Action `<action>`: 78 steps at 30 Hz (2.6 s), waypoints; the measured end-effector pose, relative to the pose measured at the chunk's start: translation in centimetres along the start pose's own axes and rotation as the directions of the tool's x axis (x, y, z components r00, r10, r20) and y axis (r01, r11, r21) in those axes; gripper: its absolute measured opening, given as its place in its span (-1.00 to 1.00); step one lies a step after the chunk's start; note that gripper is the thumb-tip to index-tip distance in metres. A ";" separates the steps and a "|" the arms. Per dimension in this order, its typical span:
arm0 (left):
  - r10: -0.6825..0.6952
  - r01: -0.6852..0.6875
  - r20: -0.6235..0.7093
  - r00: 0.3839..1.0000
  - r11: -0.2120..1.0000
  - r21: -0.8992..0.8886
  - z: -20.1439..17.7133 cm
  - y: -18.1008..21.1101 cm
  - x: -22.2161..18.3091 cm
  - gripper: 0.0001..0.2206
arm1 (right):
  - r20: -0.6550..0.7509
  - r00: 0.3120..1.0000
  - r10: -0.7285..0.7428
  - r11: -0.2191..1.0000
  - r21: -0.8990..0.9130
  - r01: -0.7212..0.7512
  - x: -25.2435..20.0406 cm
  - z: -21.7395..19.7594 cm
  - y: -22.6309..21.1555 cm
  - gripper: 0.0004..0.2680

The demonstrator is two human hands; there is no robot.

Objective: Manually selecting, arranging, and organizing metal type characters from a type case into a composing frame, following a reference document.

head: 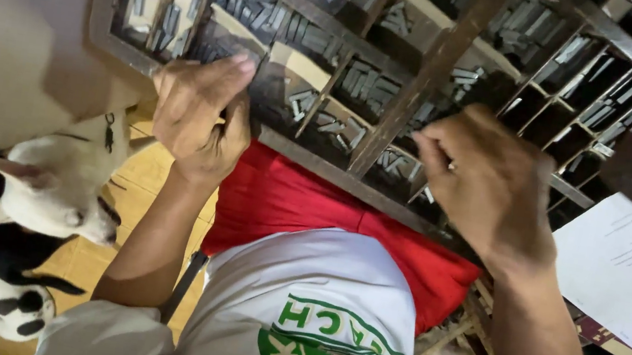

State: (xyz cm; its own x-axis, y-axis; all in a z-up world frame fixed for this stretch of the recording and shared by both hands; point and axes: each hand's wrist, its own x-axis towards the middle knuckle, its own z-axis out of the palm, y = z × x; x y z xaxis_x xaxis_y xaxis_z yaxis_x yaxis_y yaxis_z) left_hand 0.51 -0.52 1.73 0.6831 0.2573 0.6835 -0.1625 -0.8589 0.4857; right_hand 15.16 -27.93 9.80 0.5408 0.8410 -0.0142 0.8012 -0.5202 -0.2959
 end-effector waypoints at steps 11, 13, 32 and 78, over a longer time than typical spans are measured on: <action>0.031 -0.030 -0.068 0.997 1.000 0.008 0.6 -0.7 -0.6 -0.70 | -0.051 0.998 -0.029 0.980 0.195 0.039 -0.5 0.5 -0.7 -0.94; 0.034 -0.034 -0.083 0.996 0.999 0.006 0.8 -0.9 -0.8 -0.71 | -0.109 0.993 0.034 0.973 0.229 -0.008 -1.1 0.1 -1.0 -0.97; 0.035 -0.035 -0.067 0.997 0.999 0.005 0.2 -0.2 -0.5 -0.70 | -0.310 0.949 0.063 0.998 0.013 -0.062 -5.1 3.4 -5.1 -0.92; 0.073 -0.083 -0.256 0.964 0.996 -0.027 0.8 -0.3 0.8 -0.80 | -0.390 0.855 0.341 0.834 0.545 -0.084 -7.3 4.3 -4.1 -0.94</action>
State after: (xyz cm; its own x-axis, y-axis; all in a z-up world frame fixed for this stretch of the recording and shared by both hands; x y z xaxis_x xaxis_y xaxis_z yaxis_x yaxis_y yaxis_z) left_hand 1.63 -0.44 1.72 0.4641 0.2987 0.8339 -0.2373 -0.8651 0.4419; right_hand 6.86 -31.32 6.97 0.8359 0.4839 0.2591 0.4829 -0.4239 -0.7662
